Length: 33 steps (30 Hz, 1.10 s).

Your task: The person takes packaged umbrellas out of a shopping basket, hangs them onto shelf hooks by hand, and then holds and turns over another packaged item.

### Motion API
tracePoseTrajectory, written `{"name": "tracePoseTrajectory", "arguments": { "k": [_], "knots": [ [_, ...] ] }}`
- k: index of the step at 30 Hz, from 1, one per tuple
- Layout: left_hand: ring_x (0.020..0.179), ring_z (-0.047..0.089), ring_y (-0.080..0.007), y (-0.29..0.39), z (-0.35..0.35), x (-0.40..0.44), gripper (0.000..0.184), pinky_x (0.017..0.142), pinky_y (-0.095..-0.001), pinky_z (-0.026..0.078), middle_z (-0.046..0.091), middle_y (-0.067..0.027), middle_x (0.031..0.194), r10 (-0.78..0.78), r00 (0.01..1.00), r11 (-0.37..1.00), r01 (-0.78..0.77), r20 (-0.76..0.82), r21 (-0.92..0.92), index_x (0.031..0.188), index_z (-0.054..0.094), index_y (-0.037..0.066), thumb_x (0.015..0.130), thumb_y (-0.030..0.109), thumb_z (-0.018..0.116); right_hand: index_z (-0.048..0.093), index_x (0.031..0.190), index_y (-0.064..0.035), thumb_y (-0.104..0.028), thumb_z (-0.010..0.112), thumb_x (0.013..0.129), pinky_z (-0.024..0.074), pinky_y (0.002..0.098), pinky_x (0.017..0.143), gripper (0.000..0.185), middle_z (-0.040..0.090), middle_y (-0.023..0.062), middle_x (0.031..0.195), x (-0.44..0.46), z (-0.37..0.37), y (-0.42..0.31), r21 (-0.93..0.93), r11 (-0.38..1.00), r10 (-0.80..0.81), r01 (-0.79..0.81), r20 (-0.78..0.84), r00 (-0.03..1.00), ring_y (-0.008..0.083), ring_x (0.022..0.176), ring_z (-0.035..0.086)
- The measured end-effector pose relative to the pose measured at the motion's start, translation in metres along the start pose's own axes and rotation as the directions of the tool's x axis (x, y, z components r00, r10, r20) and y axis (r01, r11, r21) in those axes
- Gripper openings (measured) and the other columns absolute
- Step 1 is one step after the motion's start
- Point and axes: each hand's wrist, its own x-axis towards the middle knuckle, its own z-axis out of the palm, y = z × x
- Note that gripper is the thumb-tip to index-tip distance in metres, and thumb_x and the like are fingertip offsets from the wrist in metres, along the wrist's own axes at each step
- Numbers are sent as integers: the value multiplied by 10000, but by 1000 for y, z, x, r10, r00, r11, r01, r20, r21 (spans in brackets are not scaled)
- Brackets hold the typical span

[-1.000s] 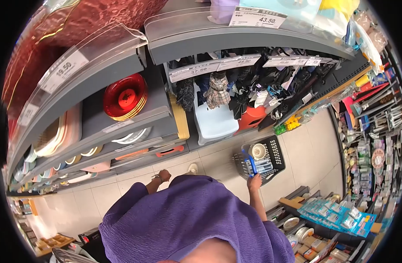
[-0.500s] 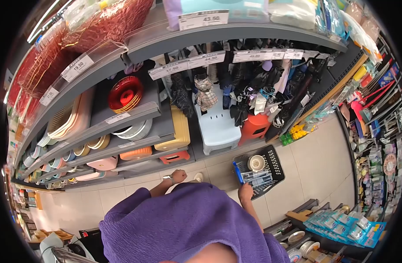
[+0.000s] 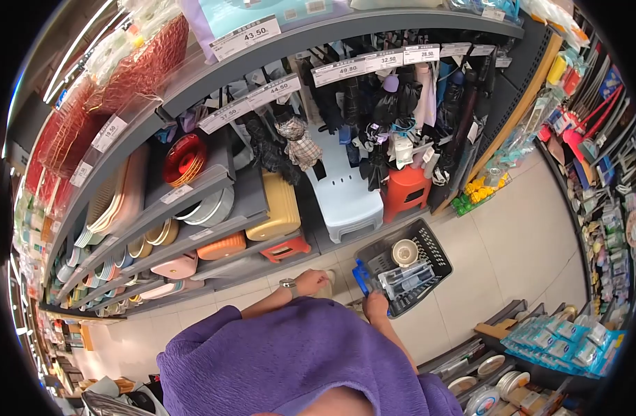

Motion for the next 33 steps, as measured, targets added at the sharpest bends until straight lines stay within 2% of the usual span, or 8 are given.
{"name": "tracePoseTrajectory", "arguments": {
  "k": [5, 12, 17, 19, 24, 26, 31, 33],
  "knots": [
    [890, 701, -364, 38, -13, 13, 249, 782, -430, 553, 714, -203, 912, 236, 968, 972, -234, -86, 35, 965, 656, 0, 946, 244, 606, 698, 926, 13, -341, 721, 826, 557, 506, 818, 370, 703, 260, 954, -1, 2, -3, -15, 1000, 21, -19, 166, 986, 425, 921, 689],
    [886, 685, -363, 103, -100, 17, 243, 763, -456, 539, 716, -174, 912, 231, 948, 967, -249, -219, -55, 1009, 677, 26, 950, 247, 596, 719, 899, 28, -393, 694, 837, 558, 476, 856, 427, 708, 263, 977, 20, -12, -20, -68, 989, -101, 129, 323, 941, 424, 951, 690],
    [714, 676, -294, 139, -204, -25, 192, 654, -373, 524, 708, -165, 936, 277, 736, 953, -291, -617, 80, 1022, 691, 14, 959, 172, 602, 711, 836, 16, -190, 649, 856, 543, 487, 735, 215, 680, 247, 815, 74, -88, -134, 30, 905, -422, 424, -50, 905, 420, 785, 677],
    [813, 652, -410, 160, -252, -53, 127, 706, -438, 515, 679, -188, 944, 181, 670, 962, -272, -720, -12, 984, 663, 18, 946, 113, 587, 695, 837, 29, -169, 661, 869, 524, 466, 690, 203, 674, 237, 803, 81, -145, -211, 235, 808, -482, 541, -266, 835, 403, 736, 667],
    [675, 683, -260, 170, -338, -88, 127, 619, -340, 525, 699, -150, 841, 69, 445, 966, -253, -893, -52, 1005, 682, -15, 954, 83, 619, 640, 944, 22, -40, 616, 922, 500, 453, 673, 70, 650, 163, 826, 92, -249, -372, 439, 549, -511, 711, -497, 702, 387, 725, 625],
    [681, 654, -119, 160, -366, -85, 175, 640, -275, 527, 722, -78, 820, 96, 402, 975, -221, -910, 5, 1073, 694, -11, 966, 102, 616, 618, 1022, 17, -31, 609, 929, 488, 446, 703, 105, 634, 171, 946, 119, -255, -408, 309, 434, -526, 846, -676, 516, 366, 789, 609],
    [722, 704, -209, 158, -419, -67, 170, 676, -321, 544, 726, -138, 850, 128, 339, 984, -163, -932, 76, 1047, 686, -34, 943, 66, 596, 576, 1154, 28, 0, 597, 905, 456, 502, 892, 252, 581, 252, 1166, 153, -267, -484, -47, 522, -391, 851, -901, 189, 457, 1040, 550],
    [735, 716, -247, 153, -434, -52, 168, 686, -341, 548, 724, -165, 860, 149, 318, 987, -108, -936, 120, 1035, 683, -41, 933, 54, 589, 581, 1148, 36, -14, 607, 892, 449, 519, 911, 262, 585, 266, 1155, 173, -262, -494, -22, 476, -409, 879, -891, 199, 476, 1052, 545]
  ]
}}
